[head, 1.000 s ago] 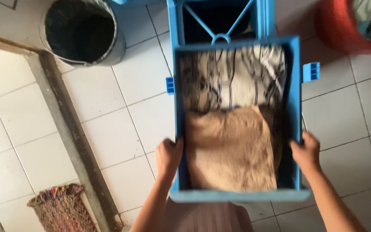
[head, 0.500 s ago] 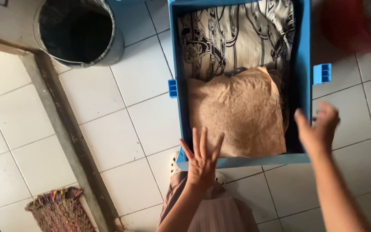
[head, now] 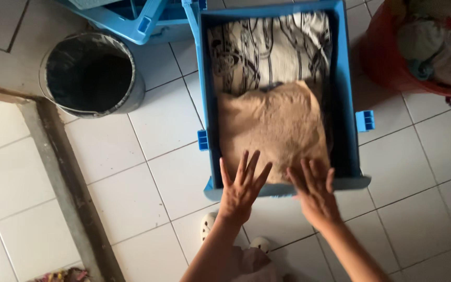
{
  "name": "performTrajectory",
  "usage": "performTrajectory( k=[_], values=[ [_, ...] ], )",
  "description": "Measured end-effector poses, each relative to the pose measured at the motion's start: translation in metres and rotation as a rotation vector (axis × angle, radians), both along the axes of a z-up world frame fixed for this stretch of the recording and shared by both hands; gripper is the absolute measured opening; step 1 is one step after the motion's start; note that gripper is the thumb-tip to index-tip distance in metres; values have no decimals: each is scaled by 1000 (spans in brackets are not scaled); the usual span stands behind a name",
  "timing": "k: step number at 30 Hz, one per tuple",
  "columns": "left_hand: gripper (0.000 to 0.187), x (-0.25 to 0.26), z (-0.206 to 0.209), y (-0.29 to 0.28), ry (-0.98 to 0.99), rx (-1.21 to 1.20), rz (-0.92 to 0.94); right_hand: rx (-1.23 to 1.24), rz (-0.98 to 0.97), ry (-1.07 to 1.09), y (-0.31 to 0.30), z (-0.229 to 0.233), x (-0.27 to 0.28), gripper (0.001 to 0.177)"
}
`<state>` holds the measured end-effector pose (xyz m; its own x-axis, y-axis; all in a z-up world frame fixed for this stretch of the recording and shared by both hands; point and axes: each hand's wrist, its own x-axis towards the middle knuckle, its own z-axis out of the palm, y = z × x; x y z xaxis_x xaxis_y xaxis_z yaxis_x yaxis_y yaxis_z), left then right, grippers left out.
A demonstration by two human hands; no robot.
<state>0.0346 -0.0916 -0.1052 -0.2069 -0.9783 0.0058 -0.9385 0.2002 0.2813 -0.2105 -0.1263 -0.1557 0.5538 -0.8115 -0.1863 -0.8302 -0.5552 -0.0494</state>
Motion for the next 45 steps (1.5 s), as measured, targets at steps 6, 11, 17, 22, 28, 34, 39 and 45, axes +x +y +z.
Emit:
performTrajectory(
  k=[6,11,17,22,28,34,39,45],
  values=[
    [95,4,-11,-55,-171,-21,164,-62,-8,35,-77,-5,3,94],
    [92,21,-16,-94,-290,-22,248,-121,3,-8,-115,-5,27,98],
    [133,42,8,-91,-106,223,529,-66,-36,-75,-120,10,36,100],
    [153,65,-5,-80,120,266,688,34,-87,-245,-139,48,30,93],
    [144,70,-18,-76,301,194,649,-27,-396,-294,-186,43,-29,80],
    [144,70,-17,-78,242,233,624,-67,-379,52,-178,17,-44,57],
    [146,76,-19,-83,168,322,582,7,-405,20,-171,34,-45,55],
    [146,86,-22,-82,94,356,491,62,-538,53,-143,41,-43,46]
  ],
)
